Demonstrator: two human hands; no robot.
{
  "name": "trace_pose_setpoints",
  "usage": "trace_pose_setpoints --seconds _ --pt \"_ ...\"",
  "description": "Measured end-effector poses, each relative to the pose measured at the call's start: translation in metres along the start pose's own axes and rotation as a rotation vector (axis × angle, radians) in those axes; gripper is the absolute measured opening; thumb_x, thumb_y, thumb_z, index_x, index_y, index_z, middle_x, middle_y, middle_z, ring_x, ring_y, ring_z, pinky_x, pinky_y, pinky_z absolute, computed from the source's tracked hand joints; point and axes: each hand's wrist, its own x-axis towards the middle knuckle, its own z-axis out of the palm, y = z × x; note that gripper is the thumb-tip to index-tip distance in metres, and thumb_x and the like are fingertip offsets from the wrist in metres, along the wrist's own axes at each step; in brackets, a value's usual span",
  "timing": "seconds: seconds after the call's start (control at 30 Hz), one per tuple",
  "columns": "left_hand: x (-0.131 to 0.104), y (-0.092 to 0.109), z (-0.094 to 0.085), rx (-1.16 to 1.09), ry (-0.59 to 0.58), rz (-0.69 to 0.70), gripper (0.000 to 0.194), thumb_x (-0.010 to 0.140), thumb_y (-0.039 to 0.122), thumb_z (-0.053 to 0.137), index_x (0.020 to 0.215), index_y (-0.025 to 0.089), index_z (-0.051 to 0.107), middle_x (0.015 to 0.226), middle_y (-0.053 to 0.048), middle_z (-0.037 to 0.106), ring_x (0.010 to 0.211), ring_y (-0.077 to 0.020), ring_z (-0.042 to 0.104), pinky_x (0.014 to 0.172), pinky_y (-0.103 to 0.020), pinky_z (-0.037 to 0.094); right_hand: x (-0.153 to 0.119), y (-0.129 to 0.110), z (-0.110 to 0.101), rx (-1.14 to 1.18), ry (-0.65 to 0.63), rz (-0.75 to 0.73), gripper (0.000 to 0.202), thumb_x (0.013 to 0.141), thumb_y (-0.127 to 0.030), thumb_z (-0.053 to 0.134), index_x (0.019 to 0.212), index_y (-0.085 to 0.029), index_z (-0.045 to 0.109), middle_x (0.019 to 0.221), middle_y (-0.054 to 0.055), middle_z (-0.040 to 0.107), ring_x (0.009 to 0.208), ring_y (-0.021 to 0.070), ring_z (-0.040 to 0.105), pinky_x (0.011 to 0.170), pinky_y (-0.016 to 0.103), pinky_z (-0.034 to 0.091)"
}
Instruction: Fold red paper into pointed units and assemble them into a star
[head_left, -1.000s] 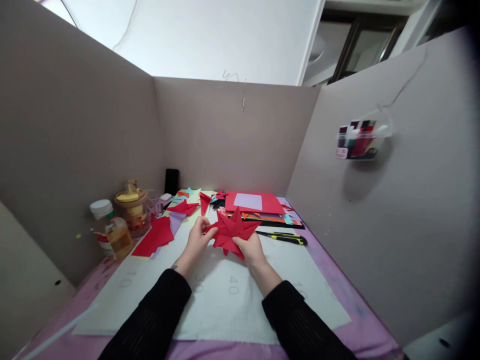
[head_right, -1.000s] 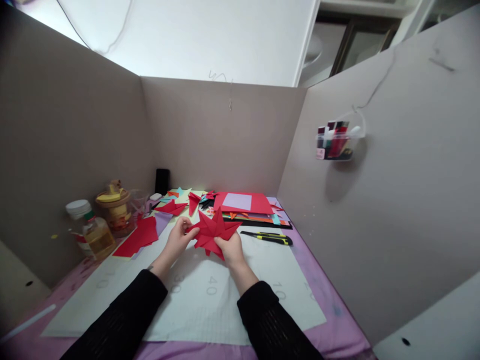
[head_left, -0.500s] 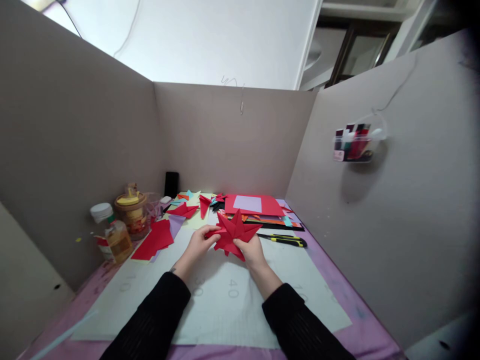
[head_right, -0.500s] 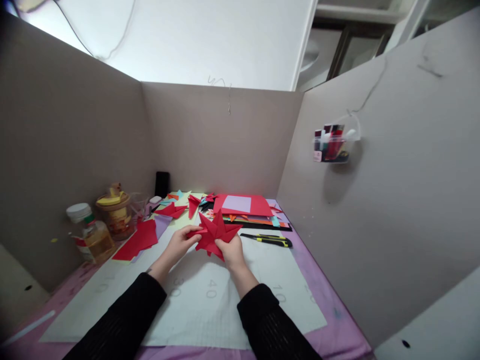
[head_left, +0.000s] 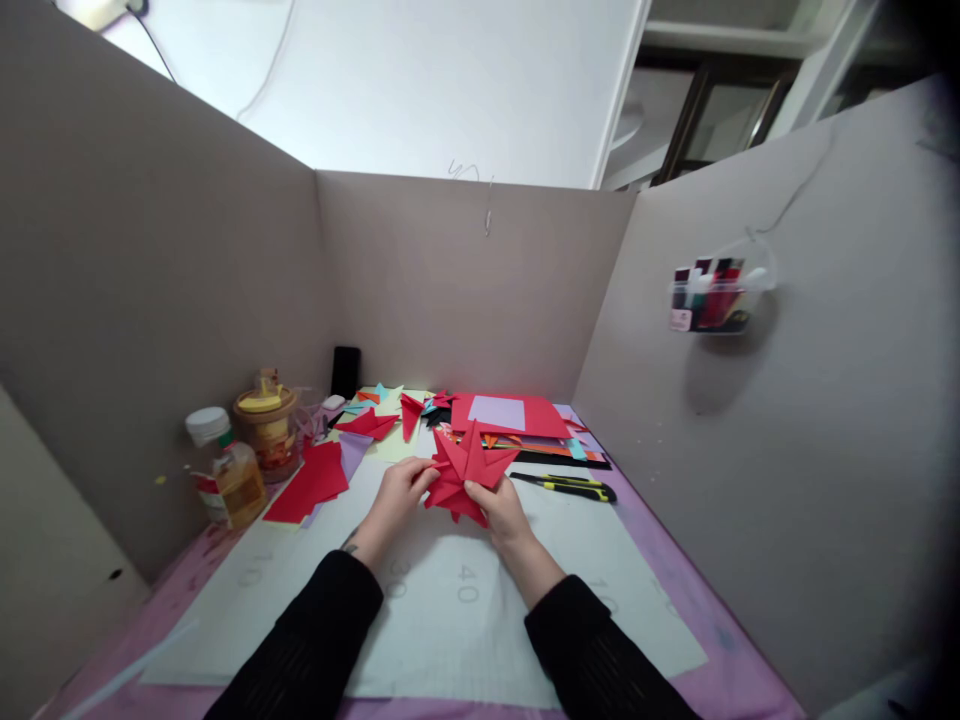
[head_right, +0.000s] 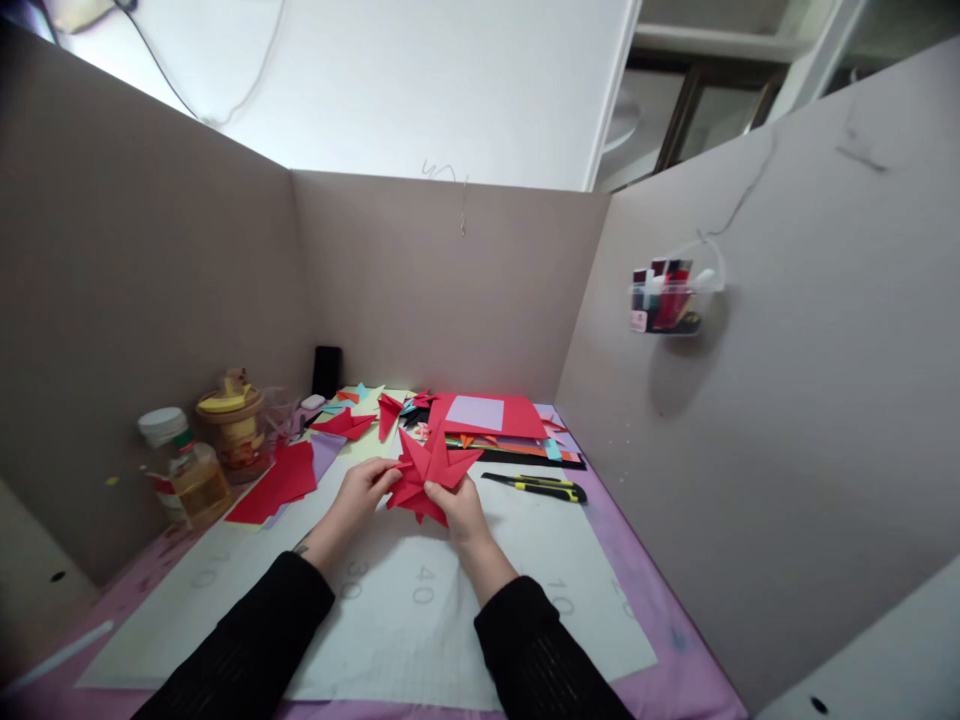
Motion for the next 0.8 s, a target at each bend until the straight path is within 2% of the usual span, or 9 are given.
trace_pose_setpoints --seconds 0.13,0.23,0.4,0.57,0.8 --pt "-0.0005 0.0001 0.0007 0.009 -0.005 -0.002 0.021 0.083 0.035 0.056 0.086 0.02 0.07 0.084 -0.005 0.07 0.077 -0.0202 0.062 0.073 -0.031 0.047 -0.0005 -0.0005 0.0012 0.08 -0.016 0.07 0.047 0.064 -0.038 0.079 0.104 -0.015 0.066 0.104 0.011 0.072 0.095 0.0313 0.068 0.088 0.046 0.052" --pt "-0.0018 -0.0002 0.0034 0.002 0.004 -0.031 0.021 0.085 0.035 0.054 0.094 0.019 0.064 0.079 -0.002 0.067 0.072 -0.0181 0.061 0.07 -0.029 0.047 0.0009 0.002 0.0006 0.087 0.04 0.064 0.047 0.067 -0.043 0.076 0.103 -0.014 0.067 0.103 0.011 0.073 0.094 0.0307 0.068 0.089 0.046 0.052" --pt "-0.0016 -0.0007 0.0058 0.029 0.002 -0.052 0.019 0.085 0.036 0.051 0.083 0.019 0.058 0.069 0.001 0.061 0.06 -0.0146 0.055 0.06 -0.025 0.045 0.0021 0.0061 -0.0011 0.045 0.073 0.044 0.04 0.065 -0.036 0.079 0.096 -0.012 0.071 0.1 0.011 0.074 0.093 0.0296 0.069 0.089 0.044 0.052" --pt "-0.0002 -0.0026 0.0061 0.144 -0.001 -0.034 0.019 0.087 0.033 0.047 0.077 0.02 0.056 0.075 -0.001 0.06 0.069 -0.0173 0.056 0.067 -0.028 0.043 0.0007 0.005 0.0 -0.011 0.107 0.048 0.038 0.065 -0.036 0.08 0.093 -0.012 0.073 0.095 0.011 0.075 0.087 0.0293 0.07 0.084 0.043 0.054" --pt "-0.0048 -0.0016 0.0093 0.302 -0.018 -0.017 0.026 0.092 0.033 0.037 0.08 0.022 0.057 0.082 -0.004 0.061 0.079 -0.0203 0.056 0.073 -0.03 0.04 0.0011 0.007 -0.0006 -0.046 0.132 0.044 0.04 0.065 -0.037 0.079 0.094 -0.01 0.072 0.096 0.012 0.074 0.088 0.0298 0.07 0.082 0.041 0.054"
